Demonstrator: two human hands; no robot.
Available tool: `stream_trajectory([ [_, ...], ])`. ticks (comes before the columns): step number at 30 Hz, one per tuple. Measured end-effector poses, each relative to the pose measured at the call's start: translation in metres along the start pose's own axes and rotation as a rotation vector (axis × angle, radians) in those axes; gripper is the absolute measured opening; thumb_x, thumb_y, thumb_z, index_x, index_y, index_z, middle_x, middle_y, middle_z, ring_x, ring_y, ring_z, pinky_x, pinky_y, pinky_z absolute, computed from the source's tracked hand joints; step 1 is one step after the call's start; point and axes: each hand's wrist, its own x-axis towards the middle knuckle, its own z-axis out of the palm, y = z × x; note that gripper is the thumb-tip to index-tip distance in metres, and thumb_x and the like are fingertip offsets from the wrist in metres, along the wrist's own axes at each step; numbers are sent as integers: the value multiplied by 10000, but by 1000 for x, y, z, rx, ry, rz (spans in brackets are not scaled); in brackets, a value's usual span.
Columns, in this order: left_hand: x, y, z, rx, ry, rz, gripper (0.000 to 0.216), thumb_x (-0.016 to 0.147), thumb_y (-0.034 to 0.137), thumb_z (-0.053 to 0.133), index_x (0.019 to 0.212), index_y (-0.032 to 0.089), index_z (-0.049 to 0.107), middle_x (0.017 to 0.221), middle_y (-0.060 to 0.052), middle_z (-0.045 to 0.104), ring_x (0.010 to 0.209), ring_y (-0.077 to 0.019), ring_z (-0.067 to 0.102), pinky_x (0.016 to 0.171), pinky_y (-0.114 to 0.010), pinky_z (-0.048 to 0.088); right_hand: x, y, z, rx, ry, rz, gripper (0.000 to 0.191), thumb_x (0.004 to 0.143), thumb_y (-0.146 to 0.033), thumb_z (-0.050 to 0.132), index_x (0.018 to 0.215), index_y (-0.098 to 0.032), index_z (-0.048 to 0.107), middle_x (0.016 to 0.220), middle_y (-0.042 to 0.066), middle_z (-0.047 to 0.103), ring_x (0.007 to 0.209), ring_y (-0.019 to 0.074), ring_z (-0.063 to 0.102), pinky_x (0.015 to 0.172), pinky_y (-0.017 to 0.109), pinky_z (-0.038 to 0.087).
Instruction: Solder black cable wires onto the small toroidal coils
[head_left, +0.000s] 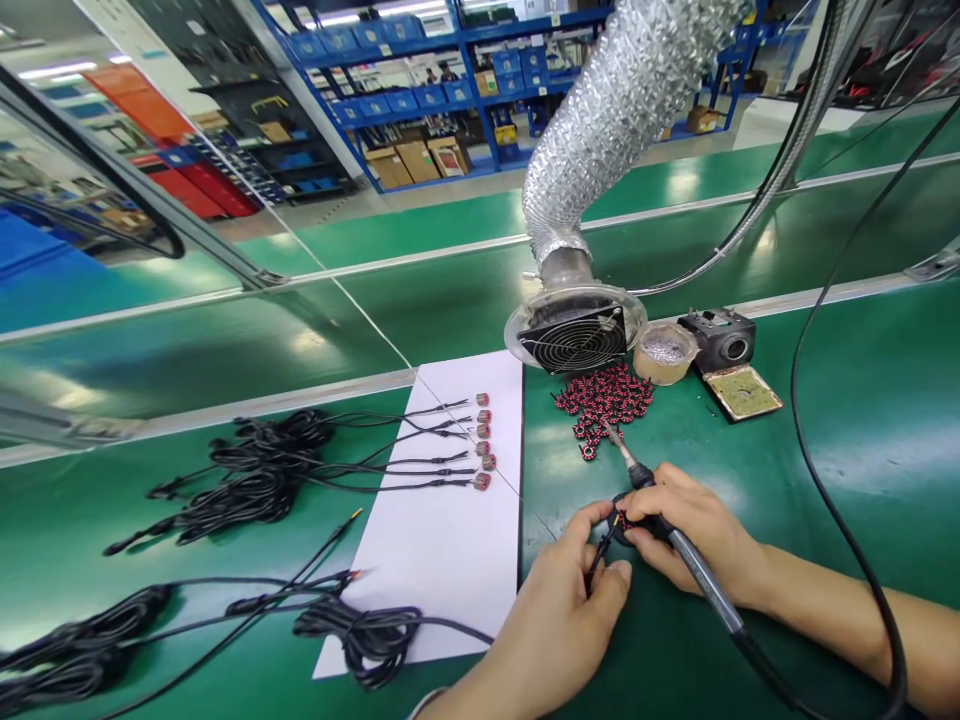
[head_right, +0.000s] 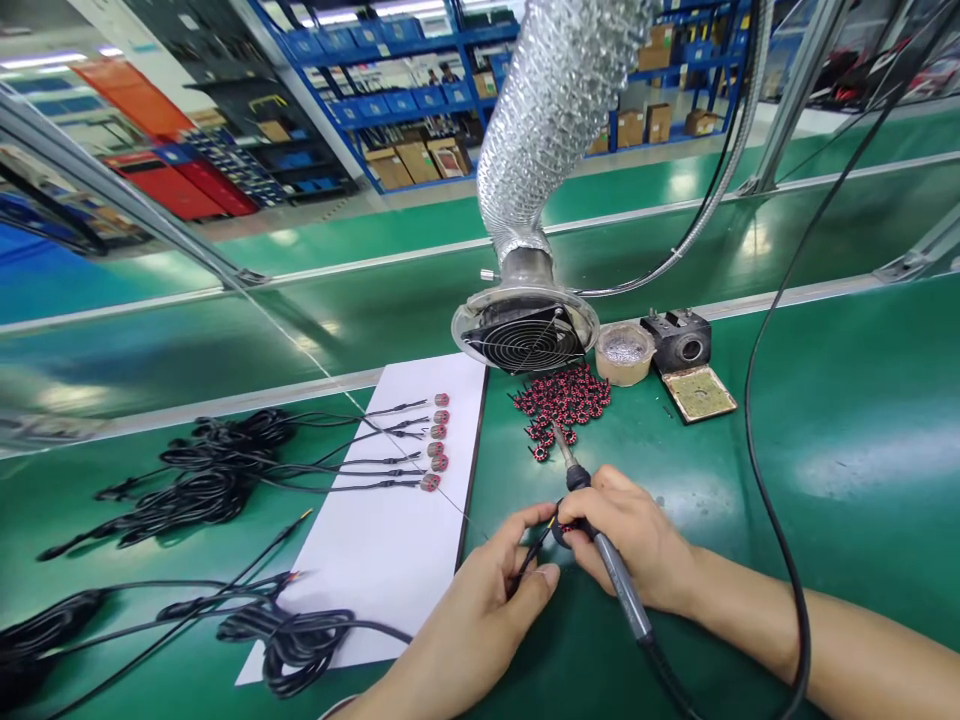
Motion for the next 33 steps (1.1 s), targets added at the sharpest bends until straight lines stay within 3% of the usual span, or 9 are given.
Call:
stream_trajectory([
  [5, -4, 3, -2, -85, 26, 94, 255, 944, 379, 503, 1102, 180, 522, 649, 26, 556, 608, -133, 507, 584, -232, 373, 4, -9, -11, 54, 88, 41, 343, 776, -106, 635, 1066, -232, 499, 811, -3, 580, 719, 163, 523, 678, 307, 468],
  [10, -3, 0, 0, -98, 50, 160, 235, 933, 397, 522, 970, 176, 594, 727, -18, 598, 649, -138, 523, 598, -232, 383, 2, -18, -19, 528, -43, 363, 464, 720, -82, 632, 1106, -256, 441, 859, -31, 490, 694, 112, 571, 615, 231, 491],
  [14, -2, 0, 1, -47, 79, 181, 237, 922, 376, 527, 953, 169, 636, 755, -36, 617, 635, -138, 505, 578, -233, 372, 1, -20, -21, 780, -96, 456, 317, 820, -176, 638, 1070, -225, 448, 912, 3, 515, 686, 90, 534, 592, 202, 471],
  [17, -3, 2, 1, 50, 110, 243, 235, 924, 351, 518, 941, 166, 662, 734, -34, 609, 610, -135, 489, 561, -232, 366, 2, -20, -23, 681, -75, 454, 165, 887, -224, 592, 1009, -210, 483, 834, -5, 550, 644, 92, 505, 579, 200, 445],
  [20, -4, 3, 1, 174, 138, 316, 235, 937, 326, 508, 926, 169, 683, 729, -32, 609, 618, -138, 504, 575, -239, 374, 5, -22, -25, 530, -77, 438, 125, 869, -198, 585, 962, -212, 503, 778, -21, 566, 628, 98, 510, 590, 203, 449],
  [33, -4, 4, -1, 326, 101, 345, 230, 960, 308, 489, 947, 190, 685, 743, -29, 652, 643, -155, 571, 627, -263, 412, 7, -24, -39, 278, -231, 218, 210, 918, -139, 528, 1116, -209, 532, 809, -1, 603, 666, 110, 569, 618, 205, 461],
])
